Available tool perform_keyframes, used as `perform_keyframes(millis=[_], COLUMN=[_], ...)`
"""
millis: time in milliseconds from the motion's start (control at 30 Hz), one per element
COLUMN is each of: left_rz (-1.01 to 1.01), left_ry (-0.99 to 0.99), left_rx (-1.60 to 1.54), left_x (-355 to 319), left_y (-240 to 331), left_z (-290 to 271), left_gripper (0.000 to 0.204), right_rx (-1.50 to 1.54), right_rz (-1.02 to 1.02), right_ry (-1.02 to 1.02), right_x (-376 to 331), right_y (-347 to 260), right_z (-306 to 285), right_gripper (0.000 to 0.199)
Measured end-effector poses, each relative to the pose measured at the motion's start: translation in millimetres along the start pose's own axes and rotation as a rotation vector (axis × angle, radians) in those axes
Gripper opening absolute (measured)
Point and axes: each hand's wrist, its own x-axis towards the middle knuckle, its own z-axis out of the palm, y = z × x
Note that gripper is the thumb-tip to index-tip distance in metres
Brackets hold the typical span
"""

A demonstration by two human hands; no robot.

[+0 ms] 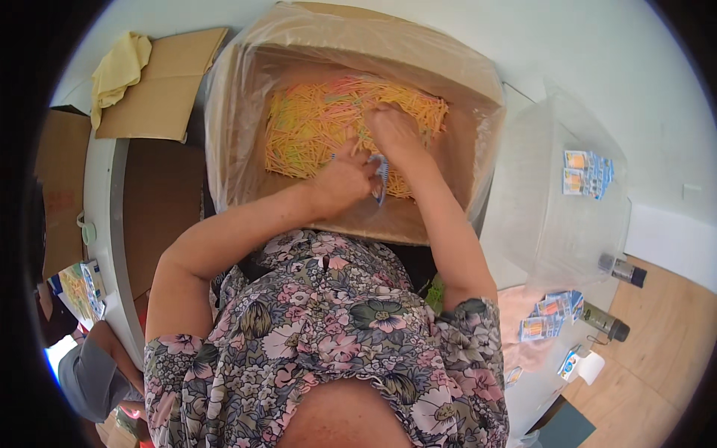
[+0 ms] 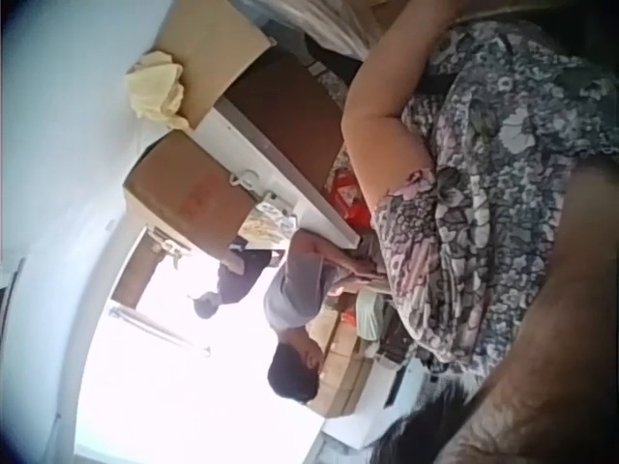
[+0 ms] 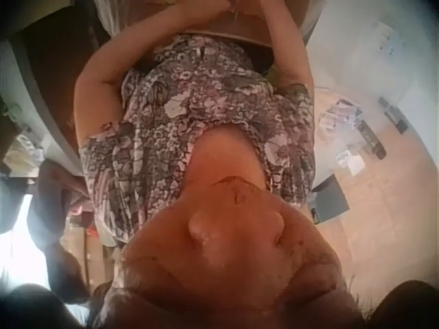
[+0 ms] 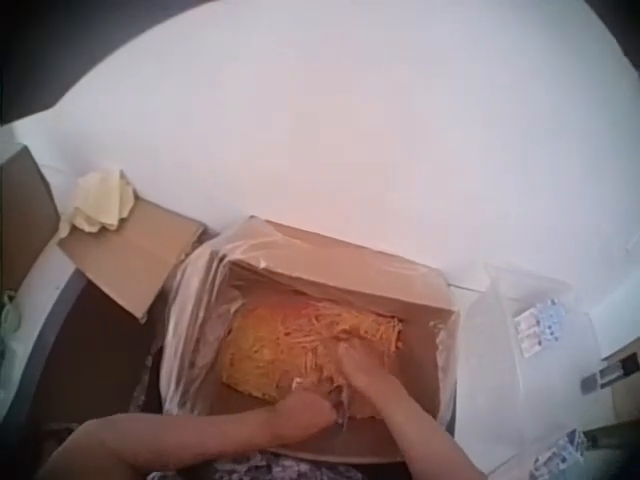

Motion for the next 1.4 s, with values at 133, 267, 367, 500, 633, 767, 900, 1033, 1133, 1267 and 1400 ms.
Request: perform_keyframes(millis=[133,267,367,500,633,767,900,1033,1133,1267,1400], left_rz=[-0.081,-0.221,-0.289,-0.333,-0.31,-0.294,-0.281,-0.249,-0.272,-0.461,-0.679], left_ry=[-0.185,-0.135,-0.118,-0.154,-0.134,-0.112,-0.172,-0.165,-0.122,-0.026,-0.029], left_rx=[-0.197,-0.377,-0.475,-0.496,-0.526,-0.558,-0.572,-0.581,-0.589,-0.784,-1.18], left_x=[-20,-40,-46,-52,-48,-50,-46,-42,-47,-41,-42], left_y=[-2,-21,-31,-31,-29,-31,-31,-29,-34,-30,-45], left_z=[-14,-17,-15,-6,-4,0,-3,-1,2,3,-2], left_gripper=[0.01,0.008,0.007,0.009,0.009,0.008,0.008,0.009,0.009,0.007,0.013], right_rx=[-0.021,-0.273,-0.495,-0.553,-0.103,0.25,1.668,2.012,1.964,2.025,2.115], right_rz=[-0.243,-0.27,-0.278,-0.334,-0.282,-0.099,0.573,0.699,0.614,0.672,0.472], right_ry=[0.416,0.264,0.16,0.134,0.408,0.413,0.096,0.014,0.023,0.157,-0.067], right_x=[58,94,102,95,88,73,82,111,105,89,52], right_y=[-12,-19,-25,-21,-4,-27,-32,-5,-15,-14,-21], right_z=[55,67,65,56,57,45,41,44,36,39,7], right_gripper=[0.019,0.021,0.023,0.025,0.02,0.009,0.013,0.011,0.01,0.014,0.023])
